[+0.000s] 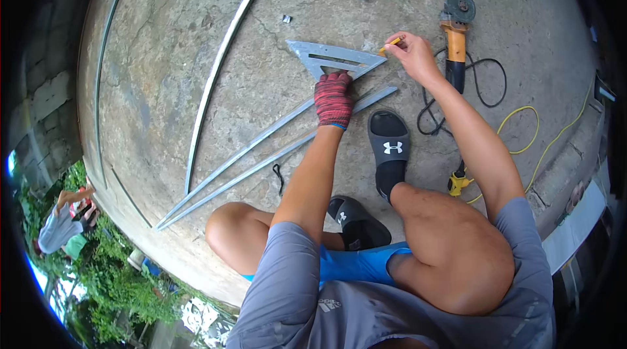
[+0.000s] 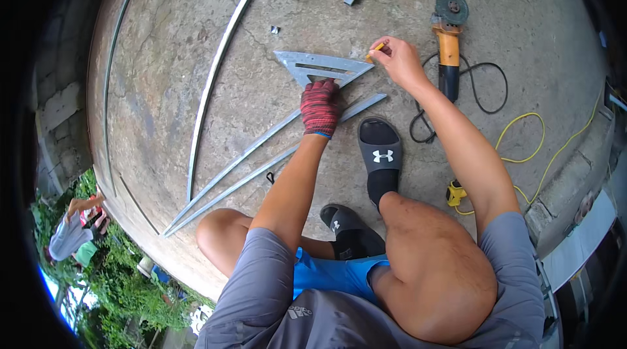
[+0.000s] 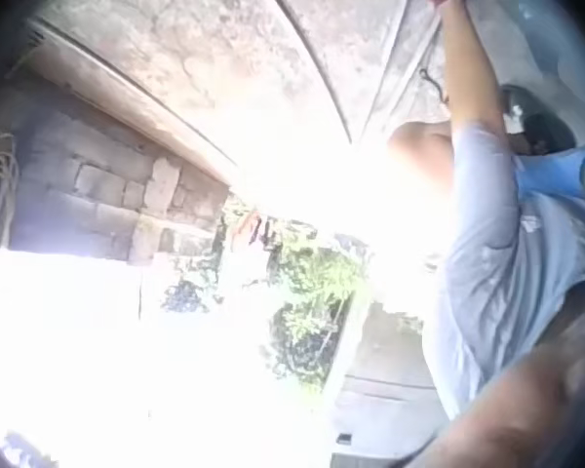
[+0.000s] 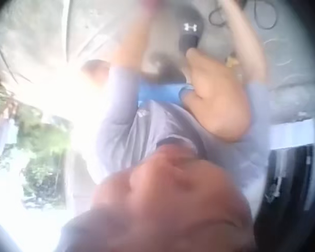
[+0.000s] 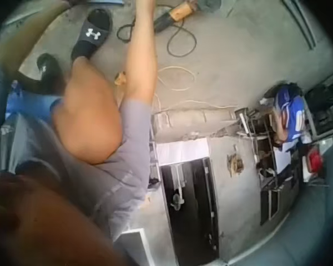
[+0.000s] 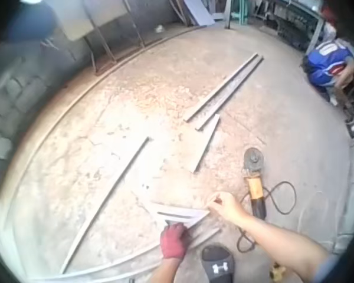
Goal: The recorder uses a square ruler and pencil to mark metal square tubes, then cuts them using an angle grinder.
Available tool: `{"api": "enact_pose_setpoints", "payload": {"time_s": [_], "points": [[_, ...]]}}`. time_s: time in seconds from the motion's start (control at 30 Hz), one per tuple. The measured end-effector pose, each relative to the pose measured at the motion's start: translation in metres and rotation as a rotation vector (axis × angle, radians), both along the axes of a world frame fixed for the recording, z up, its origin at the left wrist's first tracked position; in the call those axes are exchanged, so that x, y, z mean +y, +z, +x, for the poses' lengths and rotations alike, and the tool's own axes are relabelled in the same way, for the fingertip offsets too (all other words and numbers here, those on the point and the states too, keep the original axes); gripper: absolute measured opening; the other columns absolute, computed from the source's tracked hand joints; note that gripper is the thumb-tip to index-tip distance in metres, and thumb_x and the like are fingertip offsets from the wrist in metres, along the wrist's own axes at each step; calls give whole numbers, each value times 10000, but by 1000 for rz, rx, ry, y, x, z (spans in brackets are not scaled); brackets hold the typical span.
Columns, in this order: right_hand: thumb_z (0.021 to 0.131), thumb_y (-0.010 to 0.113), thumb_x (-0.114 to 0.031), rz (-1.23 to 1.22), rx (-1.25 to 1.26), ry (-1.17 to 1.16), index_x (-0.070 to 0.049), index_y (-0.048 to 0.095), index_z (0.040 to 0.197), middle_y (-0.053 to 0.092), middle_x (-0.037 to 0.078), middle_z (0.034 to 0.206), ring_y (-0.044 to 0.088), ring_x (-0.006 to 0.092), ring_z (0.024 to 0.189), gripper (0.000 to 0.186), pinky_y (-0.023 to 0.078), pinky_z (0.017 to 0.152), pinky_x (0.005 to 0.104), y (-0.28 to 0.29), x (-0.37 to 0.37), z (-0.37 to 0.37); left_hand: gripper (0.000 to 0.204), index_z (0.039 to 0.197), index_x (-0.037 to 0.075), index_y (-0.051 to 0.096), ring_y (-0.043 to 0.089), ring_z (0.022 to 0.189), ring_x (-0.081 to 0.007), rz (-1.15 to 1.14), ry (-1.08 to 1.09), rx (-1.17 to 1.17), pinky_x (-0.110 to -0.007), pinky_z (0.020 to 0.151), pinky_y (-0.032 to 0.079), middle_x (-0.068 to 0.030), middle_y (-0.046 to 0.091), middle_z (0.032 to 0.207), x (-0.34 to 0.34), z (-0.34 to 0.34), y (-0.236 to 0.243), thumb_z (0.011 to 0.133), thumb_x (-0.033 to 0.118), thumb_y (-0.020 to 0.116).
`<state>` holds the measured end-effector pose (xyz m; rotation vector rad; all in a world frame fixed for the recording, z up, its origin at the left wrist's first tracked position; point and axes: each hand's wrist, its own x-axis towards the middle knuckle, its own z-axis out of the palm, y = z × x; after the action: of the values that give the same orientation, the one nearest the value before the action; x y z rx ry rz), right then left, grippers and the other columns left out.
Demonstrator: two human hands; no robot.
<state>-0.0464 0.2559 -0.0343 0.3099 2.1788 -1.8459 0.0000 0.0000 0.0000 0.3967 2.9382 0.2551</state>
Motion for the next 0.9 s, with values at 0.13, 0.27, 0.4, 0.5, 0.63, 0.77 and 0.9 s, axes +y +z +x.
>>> {"api": "enact_pose_setpoints", "payload": {"time_s": [0.13, 0.27, 0.4, 0.5, 0.63, 0.77, 0.9], "points": [[986, 742, -187, 284, -20, 90, -14, 734, 1066, 747, 65, 863, 696, 133, 787, 192, 534, 722, 303, 1, 119, 32, 146, 981, 139, 722, 659, 995, -350, 281, 81, -77, -474, 865, 519, -108, 718, 1021, 131, 42, -45, 845, 132, 668], [1049, 688, -191, 202, -64, 86, 18, 688, 1111, 692, 50, 945, 633, 111, 884, 218, 493, 819, 270, -24, 159, 39, 171, 1001, 141, 729, 651, 1067, -303, 202, 54, -157, -460, 898, 527, -96, 693, 1084, 158, 39, -61, 882, 152, 607], [1057, 692, -209, 246, -81, 112, 6, 685, 1109, 664, 31, 960, 606, 107, 885, 221, 480, 819, 272, -48, 182, 44, 168, 983, 165, 760, 672, 1086, -295, 229, 91, -128, -449, 897, 533, -77, 718, 1053, 160, 41, -67, 900, 170, 614], [1055, 695, -212, 265, -89, 139, 3, 688, 1112, 672, 36, 970, 615, 111, 897, 223, 487, 825, 282, -55, 190, 44, 184, 1013, 170, 764, 674, 1092, -286, 208, 95, -153, -441, 899, 530, -71, 720, 1076, 160, 43, -69, 908, 174, 613], [1053, 698, -207, 320, -44, 137, 2, 691, 1118, 693, 48, 975, 647, 118, 938, 219, 507, 839, 297, -41, 170, 42, 195, 1035, 170, 758, 674, 1096, -288, 214, 107, -136, -441, 896, 530, -74, 718, 1099, 155, 47, -67, 913, 168, 606], [1043, 708, -207, 256, -35, 128, 10, 690, 1119, 709, 60, 985, 671, 139, 947, 231, 517, 847, 304, -47, 181, 39, 200, 1036, 167, 753, 672, 1100, -301, 196, 74, -170, -447, 895, 532, -81, 717, 1092, 159, 35, -60, 907, 155, 601], [998, 735, -164, 378, -89, 118, 16, 707, 1073, 717, 66, 951, 663, 118, 890, 197, 512, 808, 299, -4, 158, 47, 192, 1024, 151, 728, 674, 1080, -337, 281, 97, -195, -466, 920, 525, -103, 722, 1082, 149, 44, -53, 879, 127, 604]]}}
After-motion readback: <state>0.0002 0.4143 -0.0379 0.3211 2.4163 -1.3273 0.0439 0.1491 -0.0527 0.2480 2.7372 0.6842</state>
